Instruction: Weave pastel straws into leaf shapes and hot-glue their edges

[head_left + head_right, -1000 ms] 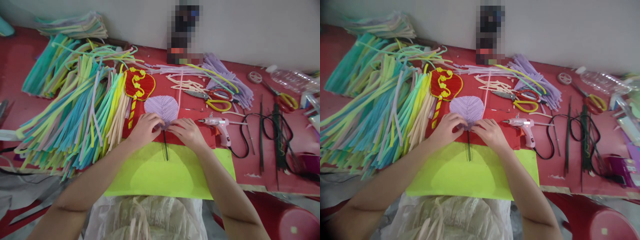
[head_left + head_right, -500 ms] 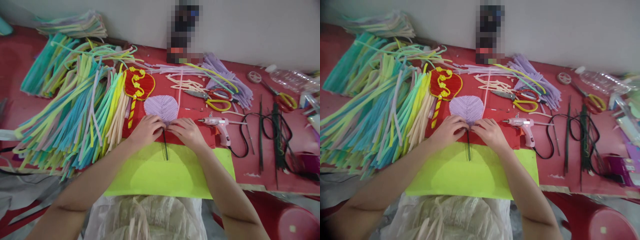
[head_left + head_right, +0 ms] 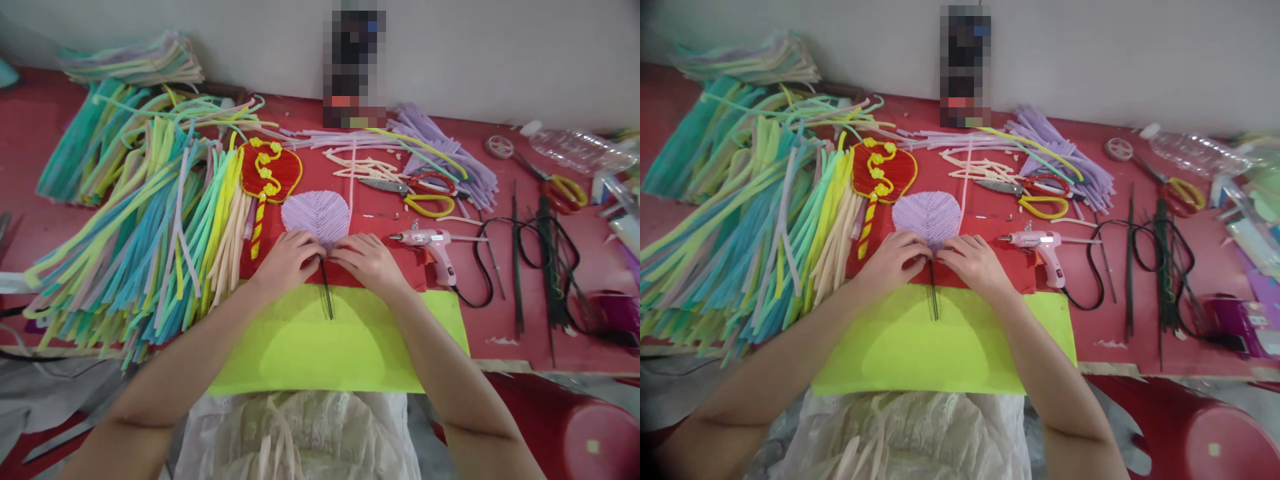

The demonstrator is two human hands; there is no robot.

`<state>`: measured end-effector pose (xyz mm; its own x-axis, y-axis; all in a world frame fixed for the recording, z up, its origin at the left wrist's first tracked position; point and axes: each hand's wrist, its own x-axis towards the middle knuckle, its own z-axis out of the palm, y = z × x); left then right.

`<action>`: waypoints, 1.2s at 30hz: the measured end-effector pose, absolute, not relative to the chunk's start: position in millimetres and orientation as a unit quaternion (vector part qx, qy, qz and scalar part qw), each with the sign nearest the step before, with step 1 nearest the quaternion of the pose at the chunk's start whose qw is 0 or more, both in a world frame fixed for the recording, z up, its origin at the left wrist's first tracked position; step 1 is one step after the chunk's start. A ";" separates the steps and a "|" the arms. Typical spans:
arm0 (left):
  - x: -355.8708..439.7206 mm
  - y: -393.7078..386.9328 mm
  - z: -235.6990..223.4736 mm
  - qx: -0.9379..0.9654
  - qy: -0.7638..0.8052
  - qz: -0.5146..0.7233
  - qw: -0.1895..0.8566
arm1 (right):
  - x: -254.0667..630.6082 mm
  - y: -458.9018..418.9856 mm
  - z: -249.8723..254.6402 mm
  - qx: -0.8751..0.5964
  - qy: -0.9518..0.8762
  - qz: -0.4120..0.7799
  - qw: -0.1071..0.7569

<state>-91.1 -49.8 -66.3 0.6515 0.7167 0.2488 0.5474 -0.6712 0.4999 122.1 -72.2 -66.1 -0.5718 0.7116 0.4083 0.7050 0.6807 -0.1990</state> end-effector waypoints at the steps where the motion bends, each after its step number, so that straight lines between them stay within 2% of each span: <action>1: -91.1 -49.7 -66.7 0.889 0.357 0.217 0.190 | 122.4 -72.1 -66.4 -0.401 -0.886 0.009 0.232; 12: -91.6 -48.3 -68.2 0.905 0.343 0.202 0.152 | 122.7 -72.5 -67.0 -0.403 -0.884 0.019 0.237; 36: -88.5 -49.6 -61.6 0.890 0.366 0.188 0.198 | 121.4 -73.1 -64.7 -0.412 -0.881 0.028 0.233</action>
<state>-88.5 -49.6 -61.6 0.6622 0.7251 0.1891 0.5764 -0.6541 0.4898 121.4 -73.1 -64.7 -0.5529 0.7382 0.3863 0.7117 0.6596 -0.2417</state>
